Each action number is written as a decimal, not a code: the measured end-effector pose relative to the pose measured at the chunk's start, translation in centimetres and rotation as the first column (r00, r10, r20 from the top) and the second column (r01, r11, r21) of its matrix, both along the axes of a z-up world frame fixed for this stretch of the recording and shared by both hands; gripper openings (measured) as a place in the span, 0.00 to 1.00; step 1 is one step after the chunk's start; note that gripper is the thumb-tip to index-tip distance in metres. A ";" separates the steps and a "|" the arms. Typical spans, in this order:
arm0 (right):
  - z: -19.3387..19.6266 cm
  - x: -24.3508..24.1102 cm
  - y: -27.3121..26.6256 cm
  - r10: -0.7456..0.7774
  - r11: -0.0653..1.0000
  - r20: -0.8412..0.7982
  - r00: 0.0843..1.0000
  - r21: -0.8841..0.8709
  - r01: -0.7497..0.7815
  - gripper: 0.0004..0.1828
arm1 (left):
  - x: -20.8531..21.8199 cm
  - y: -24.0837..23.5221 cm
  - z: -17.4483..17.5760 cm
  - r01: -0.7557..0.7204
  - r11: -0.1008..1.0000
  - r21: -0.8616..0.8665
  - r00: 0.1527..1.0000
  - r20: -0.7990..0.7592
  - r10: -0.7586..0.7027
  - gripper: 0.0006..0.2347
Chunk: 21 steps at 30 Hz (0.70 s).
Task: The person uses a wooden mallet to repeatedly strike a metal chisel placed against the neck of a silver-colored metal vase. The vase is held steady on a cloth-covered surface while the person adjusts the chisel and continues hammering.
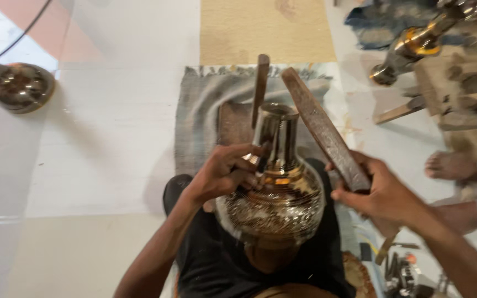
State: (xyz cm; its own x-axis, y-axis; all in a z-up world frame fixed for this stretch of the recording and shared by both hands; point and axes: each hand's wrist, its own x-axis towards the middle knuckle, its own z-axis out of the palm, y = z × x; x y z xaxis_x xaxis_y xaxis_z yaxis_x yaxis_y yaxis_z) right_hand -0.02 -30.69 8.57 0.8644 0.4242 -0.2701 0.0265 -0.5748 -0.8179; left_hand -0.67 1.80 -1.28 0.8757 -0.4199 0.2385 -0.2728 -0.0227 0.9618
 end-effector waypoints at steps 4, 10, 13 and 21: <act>1.2 1.4 0.4 -0.028 0.971 -0.004 1.000 -0.236 0.026 0.32 | 0.3 0.0 0.0 0.037 0.998 -0.043 0.999 0.033 -0.036 0.24; 2.0 2.5 1.9 0.037 0.983 0.098 0.994 -0.185 -0.018 0.20 | 1.1 -0.1 -0.6 0.112 0.986 -0.119 0.994 0.030 -0.110 0.22; 2.0 3.0 2.4 0.109 0.873 0.006 0.994 -0.479 -0.093 0.18 | 1.3 -0.1 -0.9 0.076 0.994 -0.078 0.995 0.063 -0.071 0.24; 1.7 2.3 2.2 0.137 0.856 0.231 0.963 -0.517 0.002 0.21 | 1.5 -0.2 -0.7 0.066 0.996 -0.064 0.998 0.010 -0.066 0.21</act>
State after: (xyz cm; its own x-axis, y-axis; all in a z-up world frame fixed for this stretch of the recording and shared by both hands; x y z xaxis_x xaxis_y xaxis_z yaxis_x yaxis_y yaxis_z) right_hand 2.24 -28.52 10.28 0.9059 0.3470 -0.2425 0.2438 -0.8959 -0.3714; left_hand 0.83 1.64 -1.97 0.8444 -0.4604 0.2741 -0.2796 0.0577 0.9584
